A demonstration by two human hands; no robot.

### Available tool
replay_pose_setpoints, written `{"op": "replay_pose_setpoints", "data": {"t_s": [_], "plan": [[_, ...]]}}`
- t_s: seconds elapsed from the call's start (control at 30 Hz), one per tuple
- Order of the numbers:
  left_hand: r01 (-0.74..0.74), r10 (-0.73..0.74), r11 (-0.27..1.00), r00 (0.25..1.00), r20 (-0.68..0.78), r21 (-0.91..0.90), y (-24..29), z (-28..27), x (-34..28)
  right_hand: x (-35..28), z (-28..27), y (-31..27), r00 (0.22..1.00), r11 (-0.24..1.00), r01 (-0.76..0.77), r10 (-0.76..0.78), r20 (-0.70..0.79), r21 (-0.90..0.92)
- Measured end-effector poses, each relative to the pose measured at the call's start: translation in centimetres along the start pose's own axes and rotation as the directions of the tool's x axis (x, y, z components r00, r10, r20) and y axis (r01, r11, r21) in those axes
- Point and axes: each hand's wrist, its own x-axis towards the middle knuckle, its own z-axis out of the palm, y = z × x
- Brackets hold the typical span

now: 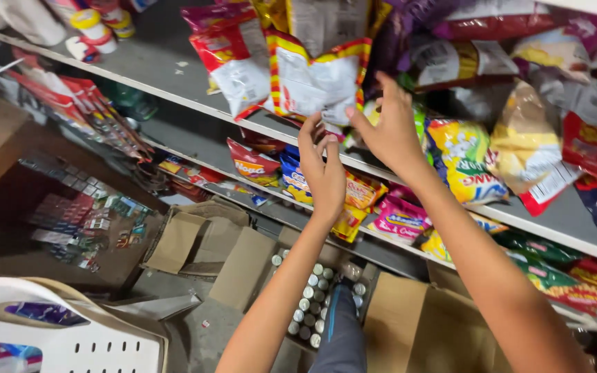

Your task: Arranging and restocking canned goods and snack bags on store shelves.

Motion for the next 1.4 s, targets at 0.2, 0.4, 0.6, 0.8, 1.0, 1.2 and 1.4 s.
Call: {"op": "replay_pose_setpoints", "data": {"t_s": [0.2,0.4,0.6,0.8,1.0,1.2,1.4], "plan": [[0.082,-0.084,0.994,0.996,-0.021,-0.077,0.4,-3.3,2.1,2.1,2.4,-2.4,0.957,0.913,-0.285,0.287,0.037,0.294],[0.425,-0.432,0.816,0.899,0.075,-0.391,5.7,-6.7,3.3,-1.6,-1.7,-8.3,0.993,0.992,0.121,-0.12,-0.022,0.044],[0.459,-0.458,0.612,0.869,0.185,-0.643,8.9,-8.8,2.9,-5.8,-4.3,-11.0,0.794,0.798,0.602,-0.594,0.128,-0.033],[0.766,-0.659,0.296,0.596,0.459,-0.57,6.6,-10.8,3.5,-8.8,-5.6,-12.6,0.648,0.624,0.761,-0.734,0.204,-0.176],[0.857,-0.656,0.24,0.489,0.575,-0.456,5.4,-11.7,3.6,-9.8,-7.1,-13.9,0.616,0.581,0.787,-0.754,0.227,-0.209],[0.752,-0.641,0.217,0.591,0.49,-0.623,7.2,-12.4,2.0,-9.1,-9.1,-17.5,0.753,0.744,0.645,-0.58,0.309,-0.176],[0.496,-0.465,0.639,0.858,0.218,-0.588,5.2,-13.3,-1.8,-10.7,-7.6,-15.4,0.989,0.993,0.041,-0.056,0.139,0.107]]}}
